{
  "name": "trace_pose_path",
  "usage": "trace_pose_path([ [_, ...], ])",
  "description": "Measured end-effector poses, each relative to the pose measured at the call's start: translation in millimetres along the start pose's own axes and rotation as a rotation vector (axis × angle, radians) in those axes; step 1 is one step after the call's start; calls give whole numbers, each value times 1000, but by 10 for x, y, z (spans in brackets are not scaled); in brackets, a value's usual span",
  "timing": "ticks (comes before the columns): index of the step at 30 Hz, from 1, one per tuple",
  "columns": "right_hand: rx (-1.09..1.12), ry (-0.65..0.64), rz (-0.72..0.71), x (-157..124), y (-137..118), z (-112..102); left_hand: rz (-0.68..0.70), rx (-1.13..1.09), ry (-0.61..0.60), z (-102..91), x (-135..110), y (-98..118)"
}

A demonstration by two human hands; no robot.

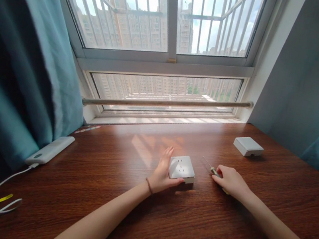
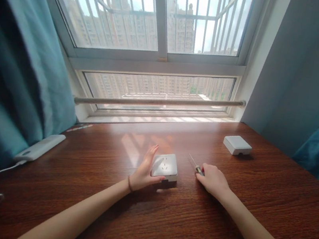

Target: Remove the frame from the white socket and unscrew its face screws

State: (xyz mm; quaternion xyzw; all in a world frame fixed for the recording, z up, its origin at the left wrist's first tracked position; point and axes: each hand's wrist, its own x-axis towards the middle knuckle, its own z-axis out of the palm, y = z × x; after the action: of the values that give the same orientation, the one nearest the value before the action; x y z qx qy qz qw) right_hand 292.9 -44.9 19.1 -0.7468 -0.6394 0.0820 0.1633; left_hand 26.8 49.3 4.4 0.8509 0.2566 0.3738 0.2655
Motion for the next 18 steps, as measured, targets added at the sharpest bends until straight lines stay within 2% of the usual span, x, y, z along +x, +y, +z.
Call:
trace_pose_path([
  [3,76,142,-246,88,110,-74,-68,-31,-45,1,-23,-34],
  [6,16,287,-408,175,258,-149,-111,-45,-71,-8,-32,-52],
  [11,-49,393,-498,223,384,-238,-127,-102,-103,-15,-20,-22],
  [18,5,374,-555,164,299,-234,-183,-166,-128,-17,-14,11],
])
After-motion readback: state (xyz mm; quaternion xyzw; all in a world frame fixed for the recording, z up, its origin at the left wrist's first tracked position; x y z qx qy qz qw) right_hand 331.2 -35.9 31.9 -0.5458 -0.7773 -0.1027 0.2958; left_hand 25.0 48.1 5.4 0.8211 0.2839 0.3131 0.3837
